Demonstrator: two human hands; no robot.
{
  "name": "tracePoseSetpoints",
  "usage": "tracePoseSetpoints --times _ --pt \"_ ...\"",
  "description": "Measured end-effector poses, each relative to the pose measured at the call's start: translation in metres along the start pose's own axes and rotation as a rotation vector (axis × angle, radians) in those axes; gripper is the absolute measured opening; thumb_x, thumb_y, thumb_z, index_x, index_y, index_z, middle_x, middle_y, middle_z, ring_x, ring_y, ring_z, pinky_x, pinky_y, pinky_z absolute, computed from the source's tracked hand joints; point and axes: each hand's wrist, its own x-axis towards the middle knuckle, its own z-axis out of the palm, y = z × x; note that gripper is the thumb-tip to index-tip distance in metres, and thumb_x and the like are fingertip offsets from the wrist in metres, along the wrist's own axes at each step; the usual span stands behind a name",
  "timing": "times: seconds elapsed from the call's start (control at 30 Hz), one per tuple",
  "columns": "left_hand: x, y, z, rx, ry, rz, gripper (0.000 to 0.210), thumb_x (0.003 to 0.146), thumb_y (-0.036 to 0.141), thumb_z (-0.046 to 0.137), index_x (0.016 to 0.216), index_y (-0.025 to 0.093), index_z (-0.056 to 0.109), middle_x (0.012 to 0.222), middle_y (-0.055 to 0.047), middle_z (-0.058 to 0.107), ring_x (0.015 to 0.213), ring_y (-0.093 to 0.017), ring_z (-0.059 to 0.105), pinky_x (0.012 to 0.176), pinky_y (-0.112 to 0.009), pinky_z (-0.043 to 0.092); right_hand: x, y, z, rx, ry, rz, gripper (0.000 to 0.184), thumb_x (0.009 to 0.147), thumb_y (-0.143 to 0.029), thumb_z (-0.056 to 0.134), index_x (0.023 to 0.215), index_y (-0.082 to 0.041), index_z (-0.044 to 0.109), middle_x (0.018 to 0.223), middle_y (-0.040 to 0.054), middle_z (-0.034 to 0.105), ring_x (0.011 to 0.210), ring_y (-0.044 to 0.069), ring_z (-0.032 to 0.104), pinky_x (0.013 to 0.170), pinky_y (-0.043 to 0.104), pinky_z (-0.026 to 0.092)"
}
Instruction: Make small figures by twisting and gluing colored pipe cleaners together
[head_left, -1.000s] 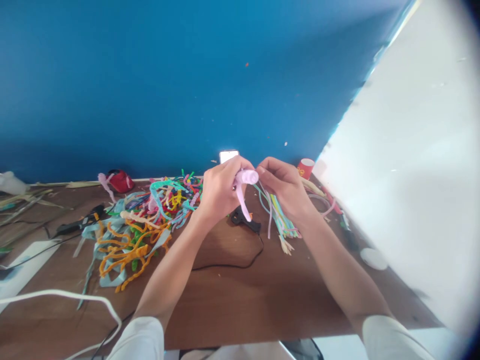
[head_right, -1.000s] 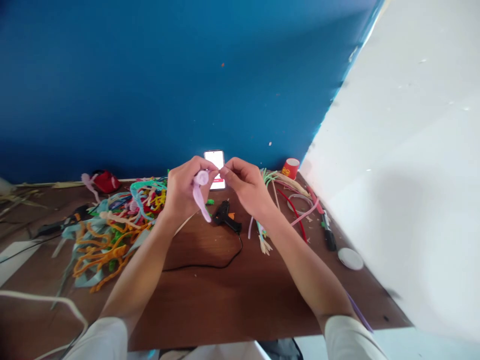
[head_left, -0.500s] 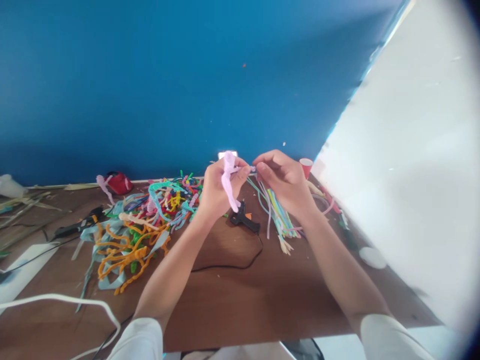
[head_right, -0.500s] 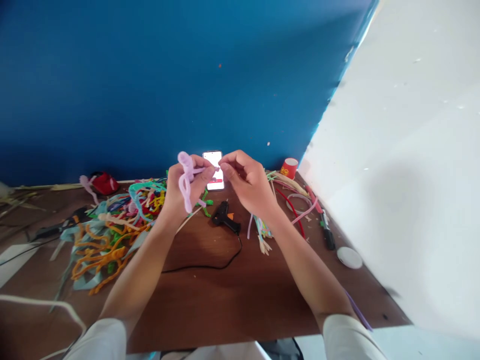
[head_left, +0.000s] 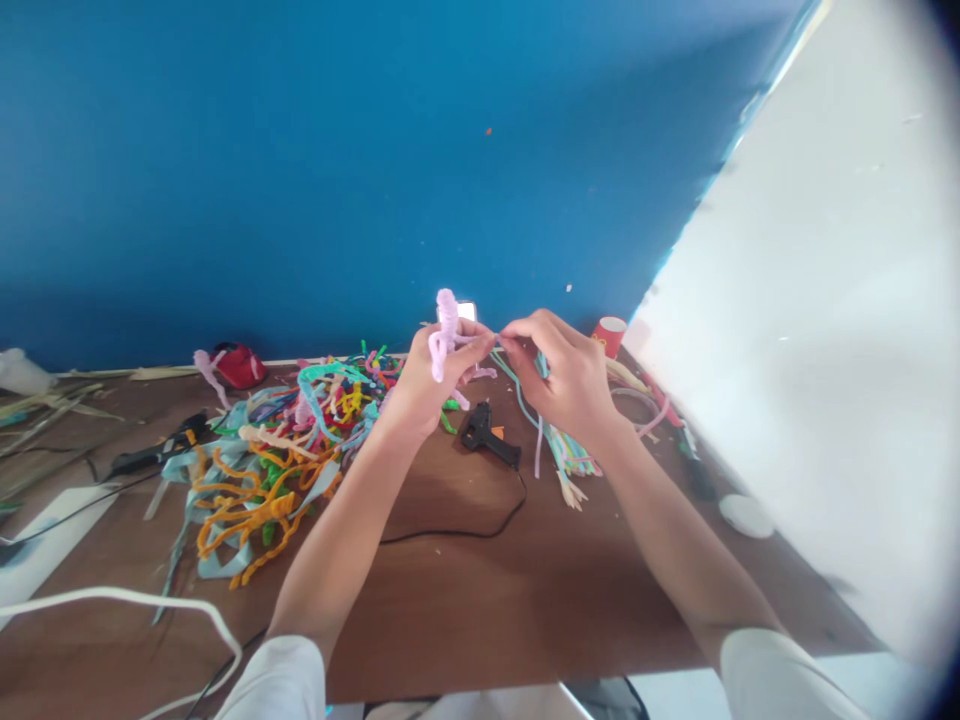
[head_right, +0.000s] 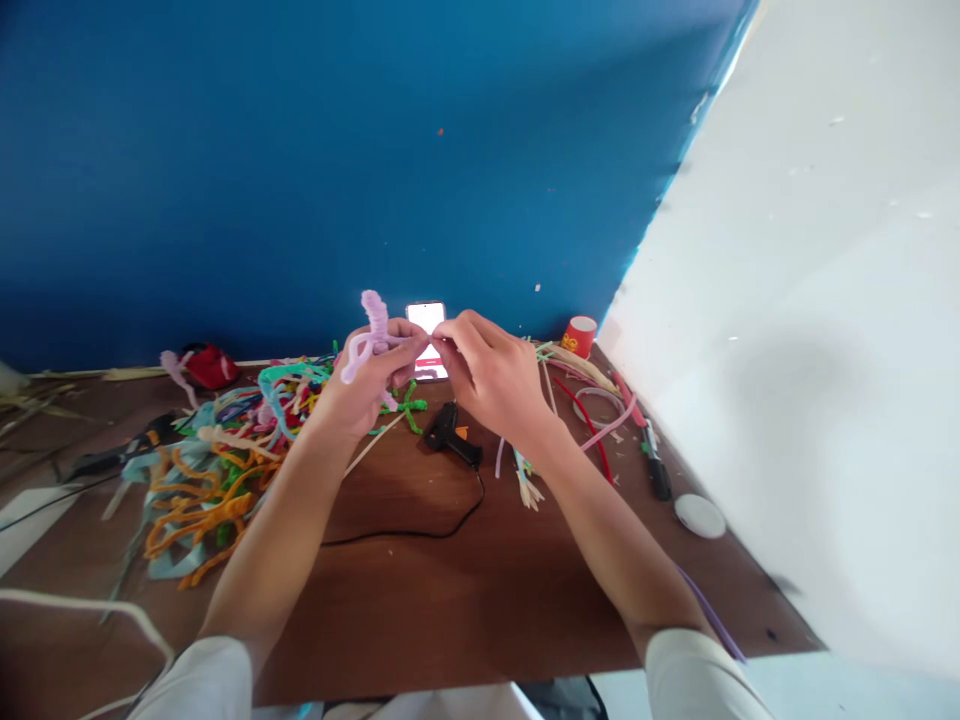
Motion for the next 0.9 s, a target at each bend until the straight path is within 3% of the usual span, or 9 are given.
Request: tracePoseSetpoints --times 0.33,0.43,0.57,0.7,0.8,0.9 --pt "-0.005 -0.006 0.005 0.472 0.060 0.351 0.013 0.089 0.029 0.061 0.082 0.018 0.060 0.068 0.002 0.055 0.057 -0.009 0.045 0.054 -0.024 0.036 0.000 -0.005 0.009 0.182 0.045 0.250 0.010 0.094 -0.023 0.051 0.085 -0.020 0.054 0.076 0.0011 0.060 0.065 0.013 0.050 0.060 0.029 0.033" --pt "-0.008 -0.009 0.007 0.744 0.130 0.528 0.007 0.091 0.024 0.055 0.086 0.018 0.057 0.071 0.001 0.059 0.059 -0.011 0.047 0.056 -0.026 0.035 0.001 -0.007 0.010 0.527 -0.004 0.478 0.013 0.092 -0.028 0.055 0.082 -0.020 0.054 0.068 -0.0024 0.050 0.058 0.010 0.041 0.054 0.027 0.028" --pt "-0.011 -0.008 0.006 1.147 0.157 0.844 0.006 0.093 0.019 0.049 0.091 0.019 0.055 0.079 -0.003 0.064 0.068 -0.015 0.053 0.061 -0.030 0.033 0.006 -0.003 0.002 1.149 -0.205 0.844 0.016 0.087 -0.031 0.061 0.078 -0.019 0.055 0.062 -0.0053 0.036 0.050 0.007 0.026 0.046 0.025 0.014" --pt "-0.011 -0.004 0.002 1.317 0.153 1.082 0.012 0.097 0.021 0.046 0.089 0.019 0.055 0.072 -0.002 0.060 0.067 -0.017 0.053 0.062 -0.033 0.029 0.010 0.001 -0.010 1.532 -0.411 1.066 0.017 0.080 -0.023 0.066 0.072 -0.017 0.053 0.064 -0.0057 0.029 0.050 0.006 0.016 0.045 0.024 0.011" --pt "-0.011 -0.004 0.000 1.283 0.164 1.129 0.012 0.096 0.021 0.049 0.087 0.020 0.056 0.067 -0.001 0.057 0.064 -0.016 0.051 0.061 -0.033 0.028 0.011 -0.001 -0.015 1.613 -0.459 1.130 0.019 0.078 -0.020 0.067 0.068 -0.016 0.051 0.063 -0.0052 0.030 0.050 0.005 0.017 0.044 0.023 0.013" --pt "-0.010 -0.005 0.001 1.087 0.131 0.960 0.011 0.094 0.023 0.052 0.084 0.020 0.057 0.070 -0.001 0.059 0.064 -0.014 0.050 0.062 -0.031 0.031 0.011 -0.002 -0.015 1.583 -0.421 1.075 0.018 0.081 -0.020 0.066 0.070 -0.015 0.053 0.064 -0.0053 0.032 0.049 0.004 0.020 0.044 0.023 0.012"
